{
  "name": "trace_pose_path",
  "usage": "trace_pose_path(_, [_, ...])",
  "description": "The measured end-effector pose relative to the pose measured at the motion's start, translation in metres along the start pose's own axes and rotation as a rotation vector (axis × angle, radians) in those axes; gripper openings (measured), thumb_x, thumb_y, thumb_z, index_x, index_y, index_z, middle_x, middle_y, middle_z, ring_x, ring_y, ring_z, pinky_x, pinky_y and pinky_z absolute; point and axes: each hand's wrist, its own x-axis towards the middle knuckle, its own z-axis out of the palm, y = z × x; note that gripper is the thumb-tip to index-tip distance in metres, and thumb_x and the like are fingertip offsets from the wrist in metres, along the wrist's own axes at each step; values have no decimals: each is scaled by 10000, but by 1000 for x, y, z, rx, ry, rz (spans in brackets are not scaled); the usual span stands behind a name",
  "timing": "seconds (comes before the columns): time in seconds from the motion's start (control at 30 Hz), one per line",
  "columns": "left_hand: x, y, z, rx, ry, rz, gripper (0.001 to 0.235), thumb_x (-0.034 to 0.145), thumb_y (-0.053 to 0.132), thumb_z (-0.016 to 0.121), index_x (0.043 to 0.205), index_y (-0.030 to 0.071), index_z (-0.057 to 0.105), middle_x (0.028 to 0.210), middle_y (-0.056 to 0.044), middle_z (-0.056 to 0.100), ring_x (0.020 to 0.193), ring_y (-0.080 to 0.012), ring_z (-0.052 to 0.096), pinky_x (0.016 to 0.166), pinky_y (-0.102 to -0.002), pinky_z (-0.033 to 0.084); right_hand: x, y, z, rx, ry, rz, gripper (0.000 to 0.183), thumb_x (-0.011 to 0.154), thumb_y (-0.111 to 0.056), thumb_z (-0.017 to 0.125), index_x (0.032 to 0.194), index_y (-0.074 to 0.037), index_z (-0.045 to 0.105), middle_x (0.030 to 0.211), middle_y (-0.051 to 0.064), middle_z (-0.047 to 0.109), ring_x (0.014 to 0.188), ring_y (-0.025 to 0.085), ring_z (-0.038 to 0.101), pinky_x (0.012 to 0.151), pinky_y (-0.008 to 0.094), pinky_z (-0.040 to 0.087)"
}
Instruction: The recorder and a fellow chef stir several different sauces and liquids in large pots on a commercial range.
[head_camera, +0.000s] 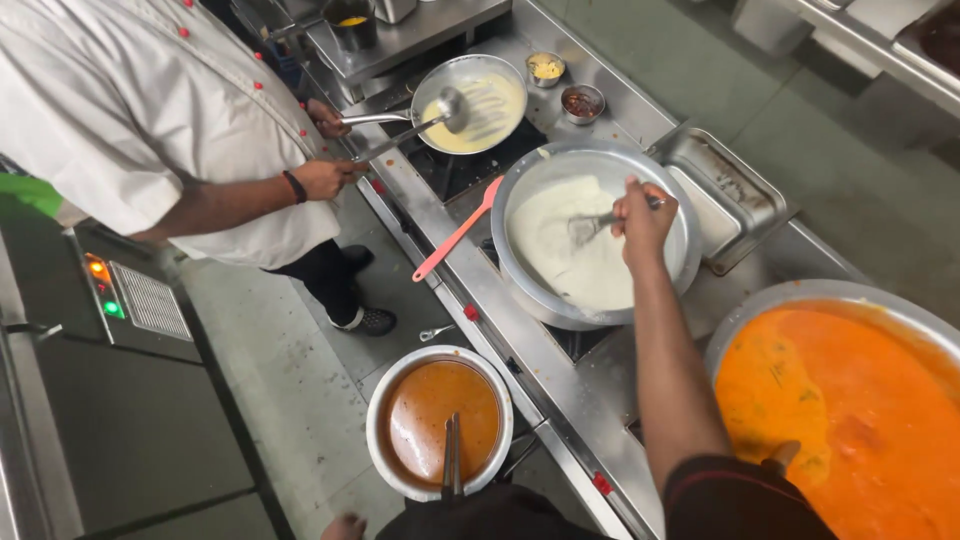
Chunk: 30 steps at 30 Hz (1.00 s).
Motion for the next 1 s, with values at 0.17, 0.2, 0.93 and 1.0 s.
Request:
trace_pose_path(0.17, [2, 1, 18, -102, -27, 16, 368, 900, 373, 706, 1144, 106, 774, 876, -121, 822, 783, -204, 781, 783, -359, 604, 5, -29, -29, -246, 77, -89, 260, 999, -189, 708, 1011, -8, 521, 698, 60, 571, 545, 132, 561, 349, 298, 404])
trace_pose_path(0.2, [-3, -6, 26, -123, -37, 14, 364, 900, 372, 705, 1139, 106, 774, 866, -123, 825, 770, -202, 786, 772, -356, 609, 8, -16, -26, -252, 77, -79, 260, 999, -189, 708, 1011, -8, 521, 698, 60, 571, 545, 132, 561, 349, 298, 404])
trace_pose_path(0.93, [-53, 144, -89, -341, -48, 472, 292, 958, 284, 610, 1005, 13, 709, 796, -103, 767, 668, -187, 726, 660, -335, 584, -55, 0, -11, -306, 141, -175, 268, 1010, -221, 711, 845, -40, 600, 703, 47, 594, 475, 127, 557, 370, 276, 438])
trace_pose_path(1.0, [-81, 201, -113, -289, -48, 565, 312, 972, 296, 604, 970, 1, 704, 795, -107, 769, 685, -193, 735, 688, -327, 585, -75, 20, 9, -338, 132, -173, 280, 987, -239, 723, 839, -28, 614, 722, 48, 620, 481, 147, 612, 367, 274, 425])
